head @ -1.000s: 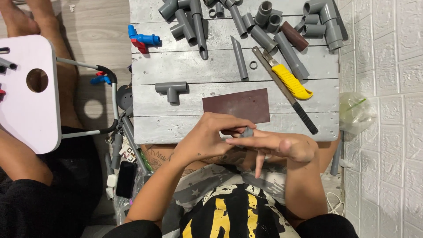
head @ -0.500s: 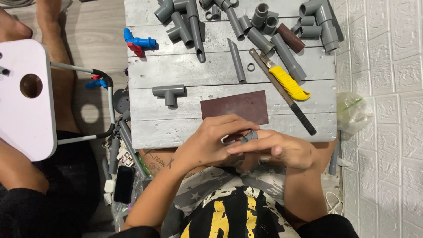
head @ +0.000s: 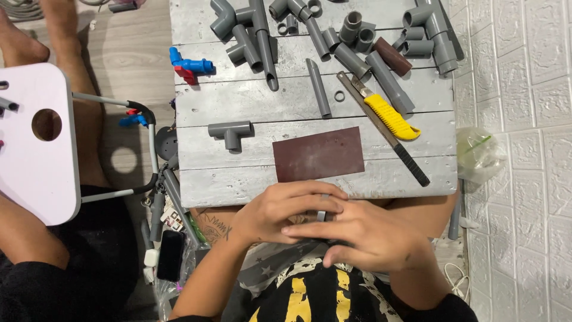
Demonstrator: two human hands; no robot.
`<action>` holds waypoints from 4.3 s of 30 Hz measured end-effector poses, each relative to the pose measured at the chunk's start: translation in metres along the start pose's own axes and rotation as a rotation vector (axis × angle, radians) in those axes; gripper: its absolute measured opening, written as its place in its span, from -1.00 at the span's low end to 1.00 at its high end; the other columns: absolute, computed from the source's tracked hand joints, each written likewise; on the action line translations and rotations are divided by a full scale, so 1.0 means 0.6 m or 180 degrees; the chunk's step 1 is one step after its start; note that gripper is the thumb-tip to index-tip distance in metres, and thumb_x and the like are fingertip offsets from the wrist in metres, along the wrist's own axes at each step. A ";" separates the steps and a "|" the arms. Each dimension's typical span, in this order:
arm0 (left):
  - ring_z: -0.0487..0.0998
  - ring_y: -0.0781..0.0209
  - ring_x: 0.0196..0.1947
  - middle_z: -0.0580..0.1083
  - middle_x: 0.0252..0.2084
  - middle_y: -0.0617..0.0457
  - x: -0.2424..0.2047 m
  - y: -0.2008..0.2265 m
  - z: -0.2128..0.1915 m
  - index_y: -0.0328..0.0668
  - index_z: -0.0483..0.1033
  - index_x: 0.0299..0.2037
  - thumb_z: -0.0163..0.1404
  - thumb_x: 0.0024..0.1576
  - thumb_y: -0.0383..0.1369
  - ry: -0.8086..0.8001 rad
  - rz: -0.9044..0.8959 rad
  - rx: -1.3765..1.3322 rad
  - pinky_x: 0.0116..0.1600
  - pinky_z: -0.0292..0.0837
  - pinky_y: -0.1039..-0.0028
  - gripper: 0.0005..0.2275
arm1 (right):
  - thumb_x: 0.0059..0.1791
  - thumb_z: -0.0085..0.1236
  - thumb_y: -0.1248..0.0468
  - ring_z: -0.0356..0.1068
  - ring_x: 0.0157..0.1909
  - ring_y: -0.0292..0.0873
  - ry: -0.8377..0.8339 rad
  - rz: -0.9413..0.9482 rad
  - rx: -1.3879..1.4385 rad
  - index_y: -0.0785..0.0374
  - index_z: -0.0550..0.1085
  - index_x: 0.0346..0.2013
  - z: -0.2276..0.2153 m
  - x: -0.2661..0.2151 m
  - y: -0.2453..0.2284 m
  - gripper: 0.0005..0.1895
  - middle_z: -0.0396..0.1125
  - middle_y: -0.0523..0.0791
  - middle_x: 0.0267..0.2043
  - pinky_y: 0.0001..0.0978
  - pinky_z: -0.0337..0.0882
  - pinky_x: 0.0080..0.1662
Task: The person is sanding the edges of small grey plastic rings using a piece of sandpaper on a wooden board.
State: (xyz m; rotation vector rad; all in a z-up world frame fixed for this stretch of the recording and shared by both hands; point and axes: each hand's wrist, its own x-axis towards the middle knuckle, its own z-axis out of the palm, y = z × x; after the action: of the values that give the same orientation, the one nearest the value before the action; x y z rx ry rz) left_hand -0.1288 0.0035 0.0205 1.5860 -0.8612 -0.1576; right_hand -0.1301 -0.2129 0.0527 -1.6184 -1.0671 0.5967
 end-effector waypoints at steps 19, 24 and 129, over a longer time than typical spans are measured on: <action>0.64 0.09 -0.17 0.56 -0.01 -0.05 -0.011 -0.012 0.015 -0.20 0.56 -0.18 0.14 -0.19 -0.46 -0.0288 0.0068 -0.0231 -0.06 0.62 0.33 -0.69 | -0.02 -0.16 -0.44 0.39 -0.01 0.16 -0.0074 0.0376 0.0391 0.19 0.26 0.37 0.033 -0.054 -0.015 -0.06 0.26 0.21 0.21 -0.02 0.35 0.02; 0.63 0.05 -0.01 0.52 0.06 -0.06 -0.014 -0.003 0.019 -0.21 0.56 -0.13 0.14 -0.04 -0.45 -0.0498 0.0259 -0.0364 0.10 0.66 0.26 -0.75 | -0.08 0.03 -0.33 0.40 -0.04 0.19 -0.0159 0.0546 0.0139 0.12 0.28 0.38 0.037 -0.044 -0.040 -0.11 0.26 0.20 0.21 0.01 0.33 -0.01; 0.52 0.24 -0.41 0.56 -0.19 0.08 0.059 0.056 -0.034 -0.24 0.63 -0.23 0.22 0.04 -0.58 -0.1347 -0.0229 -0.0809 -0.33 0.44 0.50 -0.87 | -0.21 0.24 0.35 0.49 -0.51 -0.21 -0.0136 -0.1613 0.0829 0.12 0.60 -0.32 0.016 -0.035 0.036 -0.82 0.57 0.17 -0.05 -0.50 0.38 -0.45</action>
State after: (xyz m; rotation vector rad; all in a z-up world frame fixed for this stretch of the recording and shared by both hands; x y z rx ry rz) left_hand -0.1067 -0.0002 0.0684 1.3635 -1.0613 -0.6472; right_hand -0.1404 -0.2272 0.0267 -1.0582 -1.3121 0.4077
